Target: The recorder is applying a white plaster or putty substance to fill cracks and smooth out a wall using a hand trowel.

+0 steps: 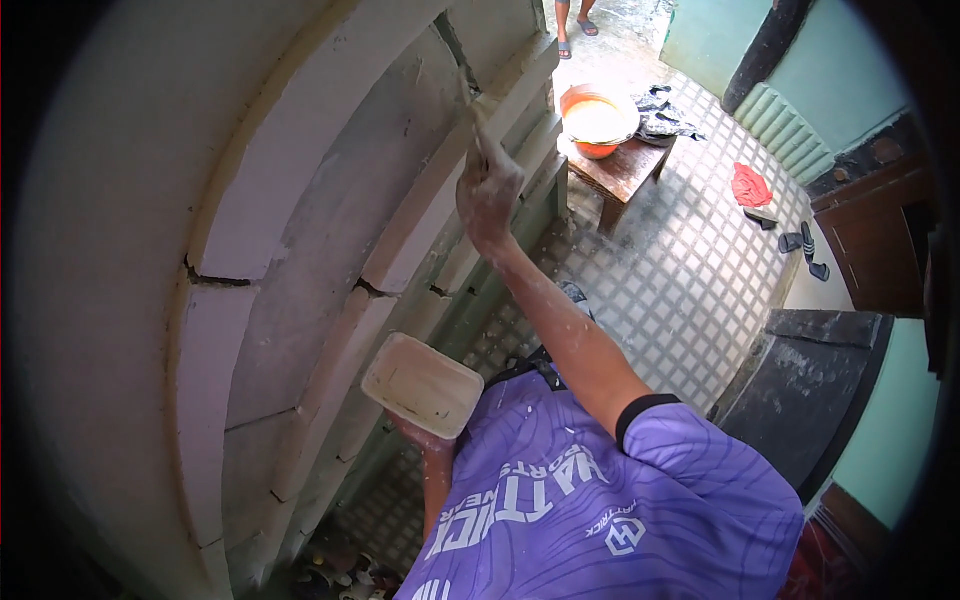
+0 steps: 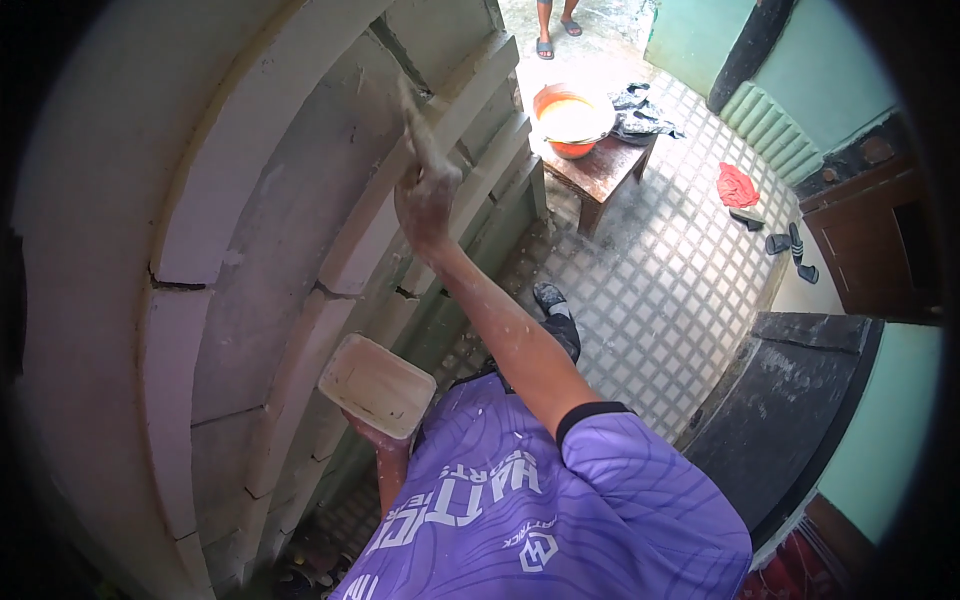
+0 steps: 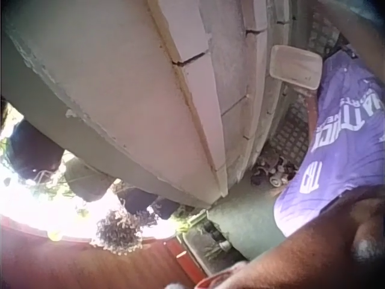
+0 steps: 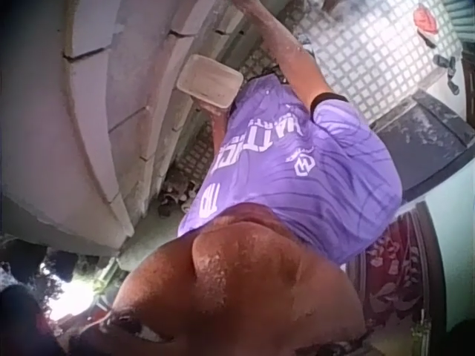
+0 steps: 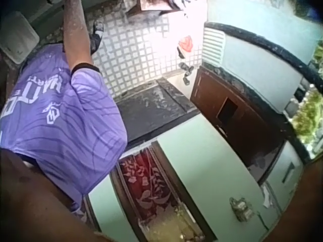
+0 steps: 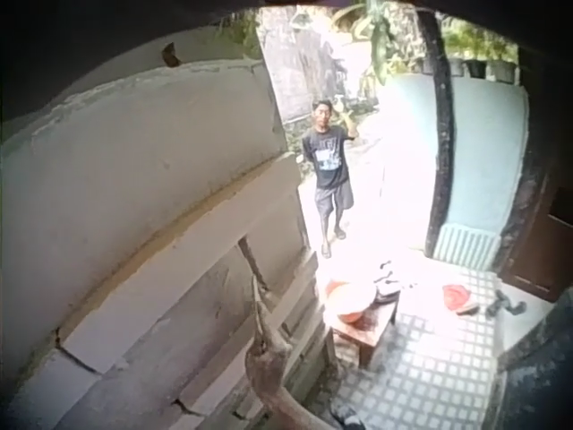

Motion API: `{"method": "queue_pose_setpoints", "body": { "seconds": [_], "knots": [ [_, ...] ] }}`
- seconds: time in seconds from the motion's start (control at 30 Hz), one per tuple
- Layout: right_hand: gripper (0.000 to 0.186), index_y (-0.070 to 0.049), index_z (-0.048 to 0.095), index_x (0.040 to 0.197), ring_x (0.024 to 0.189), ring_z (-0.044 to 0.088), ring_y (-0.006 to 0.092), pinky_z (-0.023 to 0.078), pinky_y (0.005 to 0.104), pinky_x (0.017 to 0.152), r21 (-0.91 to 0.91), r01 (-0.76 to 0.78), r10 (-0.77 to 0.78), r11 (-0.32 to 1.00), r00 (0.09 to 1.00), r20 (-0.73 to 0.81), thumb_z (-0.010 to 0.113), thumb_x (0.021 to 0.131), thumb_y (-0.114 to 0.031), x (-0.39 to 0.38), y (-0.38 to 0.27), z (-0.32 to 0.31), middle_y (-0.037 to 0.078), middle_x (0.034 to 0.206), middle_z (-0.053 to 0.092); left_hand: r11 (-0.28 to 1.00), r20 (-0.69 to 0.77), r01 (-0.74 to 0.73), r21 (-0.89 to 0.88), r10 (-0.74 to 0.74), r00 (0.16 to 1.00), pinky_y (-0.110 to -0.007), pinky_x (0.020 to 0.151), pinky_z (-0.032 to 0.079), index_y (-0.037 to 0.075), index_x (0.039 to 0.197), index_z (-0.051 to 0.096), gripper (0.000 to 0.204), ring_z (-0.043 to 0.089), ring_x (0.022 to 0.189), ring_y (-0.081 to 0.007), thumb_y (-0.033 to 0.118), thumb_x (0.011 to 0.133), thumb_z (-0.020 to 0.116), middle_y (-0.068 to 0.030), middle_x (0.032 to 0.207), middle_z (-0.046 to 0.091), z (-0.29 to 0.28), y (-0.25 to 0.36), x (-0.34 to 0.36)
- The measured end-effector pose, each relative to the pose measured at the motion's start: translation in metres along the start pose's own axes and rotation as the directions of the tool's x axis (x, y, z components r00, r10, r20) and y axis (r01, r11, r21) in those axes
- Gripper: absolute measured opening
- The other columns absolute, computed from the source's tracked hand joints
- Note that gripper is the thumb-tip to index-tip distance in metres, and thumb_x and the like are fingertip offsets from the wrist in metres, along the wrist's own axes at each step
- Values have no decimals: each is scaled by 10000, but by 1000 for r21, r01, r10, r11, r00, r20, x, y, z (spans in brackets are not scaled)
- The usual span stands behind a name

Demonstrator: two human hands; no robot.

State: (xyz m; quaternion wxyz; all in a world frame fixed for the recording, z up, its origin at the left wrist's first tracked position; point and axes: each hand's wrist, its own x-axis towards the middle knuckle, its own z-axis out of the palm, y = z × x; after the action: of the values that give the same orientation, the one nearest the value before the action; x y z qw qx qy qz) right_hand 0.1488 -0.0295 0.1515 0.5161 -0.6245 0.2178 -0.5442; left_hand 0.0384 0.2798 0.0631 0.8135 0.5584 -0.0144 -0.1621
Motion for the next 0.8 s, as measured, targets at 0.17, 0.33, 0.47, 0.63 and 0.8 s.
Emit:
{"method": "queue_pose_setpoints", "body": {
  "seconds": [0.17, 0.33, 0.47, 0.63, 0.8],
  "knots": [
    [754, -31, 493, 1371, 1202, 574, 295, 490, 321, 958, 47, -14, 17, 999, 998, -67, 354, 673, 217, 10, 20, 43, 242, 1333, 491, 999, 44, 37, -30, -36, 998, -523, 972, 497, 163, 1490, 298, 718, 537, 1218, -340, 629, 944, 265, -123, 1425, 447, -2, 0, 8],
    [750, -33, 502, 1368, 1153, 610, 316, 459, 390, 999, 167, 128, -152, 978, 978, 140, 349, 678, 217, -36, -18, 16, 244, 1253, 576, 996, 23, 44, -73, -42, 999, -517, 974, 499, 154, 1491, 291, 719, 537, 1217, -337, 626, 949, 261, -129, 1426, 443, -12, -1, 3],
    [753, -54, 511, 1367, 1148, 606, 340, 355, 449, 1111, 163, 75, -57, 984, 992, -114, 347, 683, 216, 13, -12, 25, 192, 1272, 592, 994, 18, 73, -86, -72, 997, -513, 975, 499, 146, 1491, 286, 719, 537, 1217, -334, 623, 954, 258, -134, 1426, 440, -12, -1, 9],
    [758, -56, 529, 1350, 1159, 598, 338, 374, 413, 1110, 23, 277, -277, 961, 961, 1, 361, 666, 224, -4, -19, 58, 188, 1312, 570, 988, 20, 102, -114, -100, 995, -507, 976, 501, 136, 1492, 279, 720, 537, 1217, -330, 619, 959, 254, -140, 1427, 437, -20, -1, 10],
    [768, -58, 550, 1335, 1139, 615, 322, 338, 434, 1130, 264, 254, -301, 931, 940, 160, 384, 639, 220, -15, -36, 21, 214, 1237, 599, 985, 18, 103, -141, -102, 995, -502, 978, 502, 126, 1492, 272, 720, 536, 1216, -327, 616, 964, 250, -146, 1427, 433, -27, 3, 3]
  ]
}}
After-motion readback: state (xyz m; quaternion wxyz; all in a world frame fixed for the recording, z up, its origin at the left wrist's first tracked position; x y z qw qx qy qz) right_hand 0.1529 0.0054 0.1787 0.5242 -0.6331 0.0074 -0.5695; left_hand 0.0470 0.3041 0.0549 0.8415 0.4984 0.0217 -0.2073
